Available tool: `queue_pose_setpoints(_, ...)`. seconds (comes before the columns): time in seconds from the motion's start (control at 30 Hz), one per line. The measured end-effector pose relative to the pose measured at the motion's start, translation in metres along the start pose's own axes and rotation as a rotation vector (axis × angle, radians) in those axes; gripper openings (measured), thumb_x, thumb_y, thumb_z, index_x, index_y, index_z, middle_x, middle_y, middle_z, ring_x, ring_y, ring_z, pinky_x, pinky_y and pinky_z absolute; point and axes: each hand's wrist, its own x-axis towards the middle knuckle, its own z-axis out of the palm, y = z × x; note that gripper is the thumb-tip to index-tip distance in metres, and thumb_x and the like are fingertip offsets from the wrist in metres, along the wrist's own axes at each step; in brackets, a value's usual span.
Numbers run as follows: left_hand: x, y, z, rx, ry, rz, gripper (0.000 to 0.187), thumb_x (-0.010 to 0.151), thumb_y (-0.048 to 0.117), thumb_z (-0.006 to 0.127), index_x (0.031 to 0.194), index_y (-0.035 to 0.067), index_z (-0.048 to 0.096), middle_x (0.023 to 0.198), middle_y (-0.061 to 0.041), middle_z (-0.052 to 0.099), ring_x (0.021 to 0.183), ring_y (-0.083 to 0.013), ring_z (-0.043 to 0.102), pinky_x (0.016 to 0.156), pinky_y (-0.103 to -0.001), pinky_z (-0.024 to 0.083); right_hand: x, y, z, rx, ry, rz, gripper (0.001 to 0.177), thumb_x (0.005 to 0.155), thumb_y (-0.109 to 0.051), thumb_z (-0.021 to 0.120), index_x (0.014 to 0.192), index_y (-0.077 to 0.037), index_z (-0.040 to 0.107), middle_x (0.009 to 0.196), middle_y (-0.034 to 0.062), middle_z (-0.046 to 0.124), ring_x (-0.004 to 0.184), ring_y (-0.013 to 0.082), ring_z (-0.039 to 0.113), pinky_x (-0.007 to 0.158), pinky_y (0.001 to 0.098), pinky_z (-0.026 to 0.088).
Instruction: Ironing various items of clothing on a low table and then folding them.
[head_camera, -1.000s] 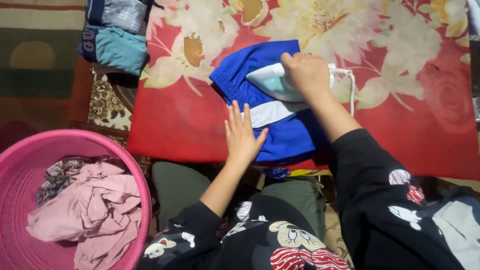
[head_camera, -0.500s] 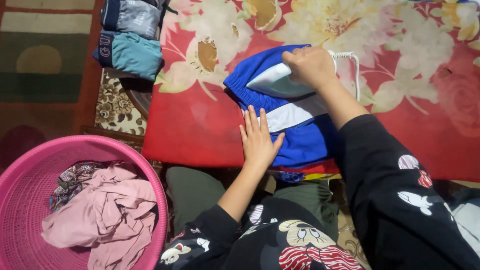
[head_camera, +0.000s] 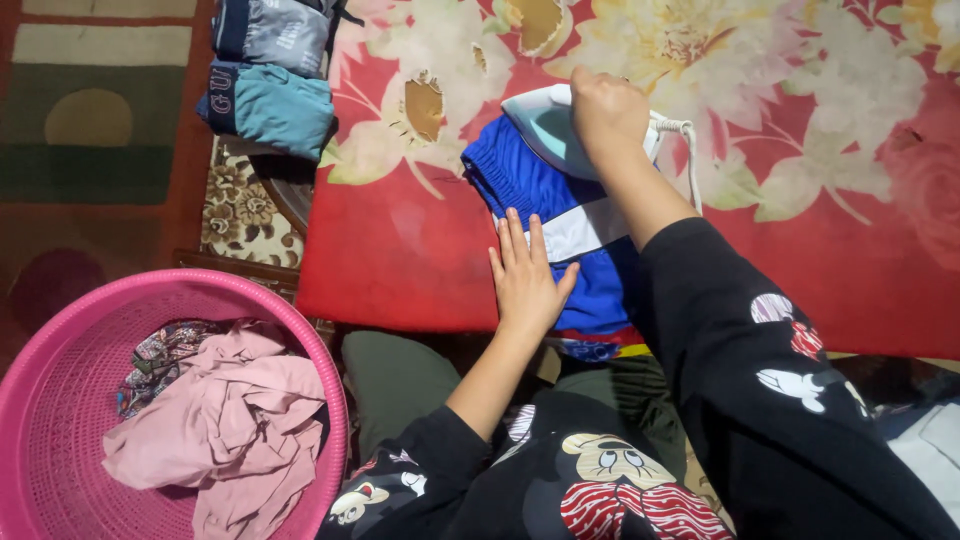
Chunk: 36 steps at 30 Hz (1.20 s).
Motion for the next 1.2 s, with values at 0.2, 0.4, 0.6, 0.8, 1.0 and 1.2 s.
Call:
queue_pose_setpoints(0.2,-0.001,0.0,0.002,0.005,0.009,0.002,0.1,0.087,0.055,0.069,0.158,-0.002,0.028,0.166,-0.031,0.014,0.155,-0.0451,0.017,0.117,-0.065,0.026,0.01,-0.003,0.025,-0.063,-0.009,0.108,0.008,0.089,-0.012,0.063,0.082,-0.011,0.066,0.073,0.0133,0.072,0.064,0.0317,0.073,0.054,0.0428,0.057)
queue_pose_setpoints(0.4,0.0,-0.002,0.002,-0.032,0.014,0.012,0.101,0.085,0.054,0.071,0.158,-0.002,0.028,0.166,-0.031,0.014,0.155,-0.0453,0.016,0.117,-0.066,0.026,0.021,0.008,0.041,0.011,0.082,0.043,0.003,0.084,-0.012,0.066,0.082,-0.012,0.068,0.073,0.0132,0.072,0.065,0.0316,0.073,0.055,0.0433,0.058)
queue_pose_setpoints(0.6,0.002,-0.017,0.004,-0.183,0.04,0.05,0.095,0.086,0.048,0.074,0.157,0.002,0.032,0.168,-0.026,0.014,0.156,-0.0438,0.014,0.119,-0.064,0.023,0.013,0.04,-0.034,0.009,-0.114,-0.19,0.012,0.069,-0.014,0.071,0.081,-0.014,0.069,0.074,0.0148,0.07,0.067,0.0323,0.071,0.055,0.0445,0.055)
queue_pose_setpoints(0.8,0.006,-0.069,0.011,-0.55,0.028,0.208,0.062,0.101,0.024,0.064,0.157,0.009,0.045,0.172,-0.017,0.026,0.161,-0.0387,0.021,0.129,-0.048,0.024,-0.038,0.096,-0.133,0.043,-0.242,-0.49,0.026,0.07,-0.023,0.077,0.093,-0.017,0.068,0.079,0.007,0.069,0.07,0.0313,0.07,0.056,0.045,0.053)
queue_pose_setpoints(1.0,0.002,-0.06,0.003,-0.529,0.062,0.236,0.061,0.1,0.019,0.064,0.157,0.007,0.044,0.17,-0.017,0.029,0.161,-0.039,0.022,0.128,-0.047,0.024,-0.076,0.096,-0.134,0.062,-0.39,-0.542,0.023,0.075,-0.026,0.074,0.096,-0.022,0.066,0.083,0.0026,0.069,0.077,0.0283,0.071,0.06,0.0457,0.053)
queue_pose_setpoints(1.2,0.003,-0.064,0.01,-0.463,0.072,0.271,0.062,0.101,0.018,0.062,0.158,0.006,0.041,0.171,-0.018,0.027,0.16,-0.0398,0.021,0.129,-0.048,0.023,-0.068,0.068,-0.125,0.146,-0.218,-0.601,0.013,0.077,-0.022,0.069,0.089,-0.02,0.066,0.078,0.0038,0.069,0.072,0.0278,0.071,0.06,0.0436,0.054)
